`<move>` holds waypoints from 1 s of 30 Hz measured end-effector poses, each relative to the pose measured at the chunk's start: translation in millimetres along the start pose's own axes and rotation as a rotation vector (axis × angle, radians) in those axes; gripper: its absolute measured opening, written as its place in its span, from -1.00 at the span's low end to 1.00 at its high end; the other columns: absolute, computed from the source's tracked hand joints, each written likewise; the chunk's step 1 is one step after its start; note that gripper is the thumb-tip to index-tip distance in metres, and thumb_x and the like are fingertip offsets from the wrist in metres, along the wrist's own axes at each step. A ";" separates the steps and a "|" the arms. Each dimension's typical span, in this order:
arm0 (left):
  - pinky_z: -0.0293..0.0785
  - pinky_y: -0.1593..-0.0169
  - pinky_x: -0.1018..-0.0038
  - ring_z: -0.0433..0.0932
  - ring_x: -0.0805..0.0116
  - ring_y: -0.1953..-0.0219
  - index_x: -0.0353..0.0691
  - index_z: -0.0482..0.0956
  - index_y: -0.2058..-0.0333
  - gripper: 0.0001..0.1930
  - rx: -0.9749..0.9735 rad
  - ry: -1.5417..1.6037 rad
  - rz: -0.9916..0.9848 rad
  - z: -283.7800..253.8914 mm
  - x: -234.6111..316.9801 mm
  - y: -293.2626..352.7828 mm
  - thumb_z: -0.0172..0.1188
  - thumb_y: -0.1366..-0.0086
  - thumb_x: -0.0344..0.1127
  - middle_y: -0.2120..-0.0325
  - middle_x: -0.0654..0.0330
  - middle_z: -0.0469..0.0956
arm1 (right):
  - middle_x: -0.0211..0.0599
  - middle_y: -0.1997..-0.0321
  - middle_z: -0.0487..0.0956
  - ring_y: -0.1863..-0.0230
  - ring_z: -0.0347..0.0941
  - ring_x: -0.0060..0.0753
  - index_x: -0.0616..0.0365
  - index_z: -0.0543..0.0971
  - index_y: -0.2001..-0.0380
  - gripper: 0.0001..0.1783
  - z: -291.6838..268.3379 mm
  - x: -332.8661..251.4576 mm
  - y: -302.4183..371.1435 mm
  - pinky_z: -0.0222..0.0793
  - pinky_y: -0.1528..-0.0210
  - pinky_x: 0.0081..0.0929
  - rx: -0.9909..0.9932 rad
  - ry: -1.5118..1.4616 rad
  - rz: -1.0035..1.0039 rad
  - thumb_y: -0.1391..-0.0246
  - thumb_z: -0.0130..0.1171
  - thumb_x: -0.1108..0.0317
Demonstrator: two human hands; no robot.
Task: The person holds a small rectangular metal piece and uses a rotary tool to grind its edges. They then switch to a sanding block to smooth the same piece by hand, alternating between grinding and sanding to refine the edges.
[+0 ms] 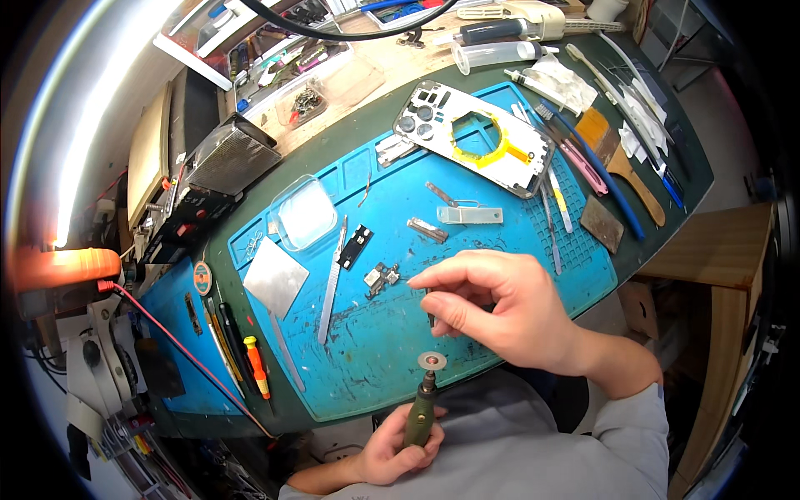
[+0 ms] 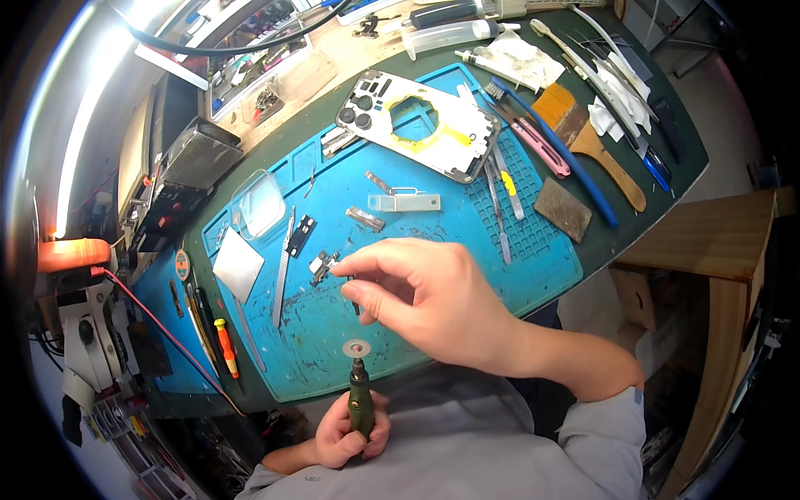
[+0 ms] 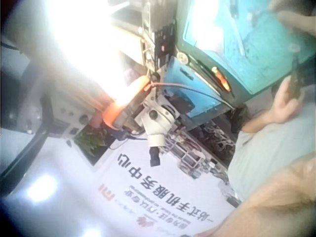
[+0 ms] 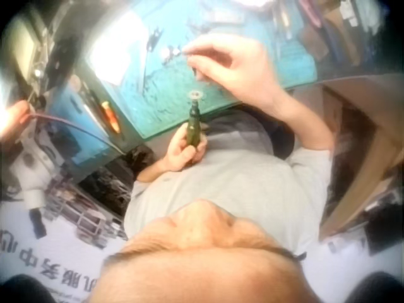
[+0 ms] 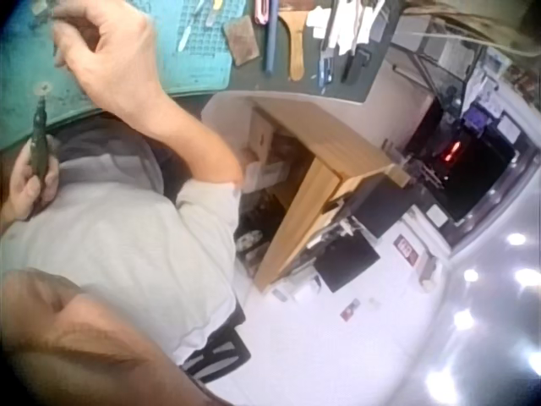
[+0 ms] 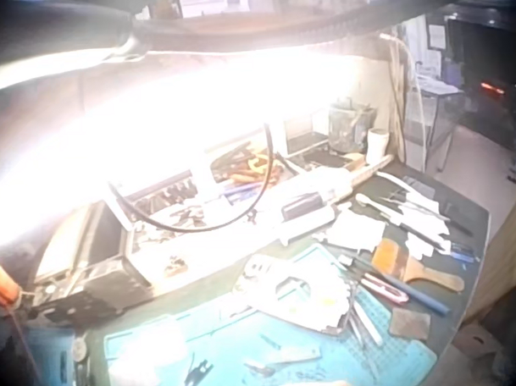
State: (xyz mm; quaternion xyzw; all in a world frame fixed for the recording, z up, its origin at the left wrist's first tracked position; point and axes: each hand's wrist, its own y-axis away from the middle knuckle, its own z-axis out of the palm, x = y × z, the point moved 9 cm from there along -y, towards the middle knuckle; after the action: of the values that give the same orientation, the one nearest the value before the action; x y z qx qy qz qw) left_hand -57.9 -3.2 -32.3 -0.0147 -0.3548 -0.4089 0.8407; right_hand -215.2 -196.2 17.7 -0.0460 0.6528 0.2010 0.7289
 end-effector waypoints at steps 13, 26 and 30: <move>0.40 0.37 0.50 0.39 0.44 0.44 -0.03 -0.23 -0.65 -0.19 0.051 0.002 0.043 -3.6 11.7 -10.1 0.09 -0.68 -0.20 0.13 0.01 0.40 | -0.21 0.18 0.78 0.23 0.78 -0.53 0.34 0.73 -0.02 -0.78 -1.4 -8.3 5.7 0.69 0.22 -0.59 0.082 0.158 -0.195 -0.34 0.37 0.53; 0.37 0.43 0.47 0.33 0.41 0.52 -0.04 -0.12 -0.65 -0.18 0.132 0.049 0.017 -3.4 14.9 -12.8 0.16 -0.64 -0.10 0.28 0.06 0.38 | -0.15 0.13 0.78 0.16 0.79 -0.37 0.28 0.74 -0.01 -0.75 -1.2 -8.6 8.3 0.73 0.13 -0.46 0.073 0.198 -0.196 -0.29 0.42 0.47; 0.37 0.43 0.48 0.32 0.41 0.52 -0.04 -0.10 -0.65 -0.19 0.127 0.061 0.027 -3.4 15.0 -13.4 0.16 -0.64 -0.11 0.29 0.06 0.38 | -0.16 0.14 0.78 0.16 0.79 -0.36 0.27 0.74 0.01 -0.76 -1.2 -7.8 8.9 0.74 0.14 -0.45 0.080 0.203 -0.223 -0.28 0.43 0.48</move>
State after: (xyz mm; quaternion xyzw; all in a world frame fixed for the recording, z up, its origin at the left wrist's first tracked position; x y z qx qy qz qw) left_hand -59.1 -23.4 -29.3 0.0461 -0.3541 -0.3746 0.8557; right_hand -220.0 -190.4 26.9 -0.1089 0.7214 0.0870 0.6784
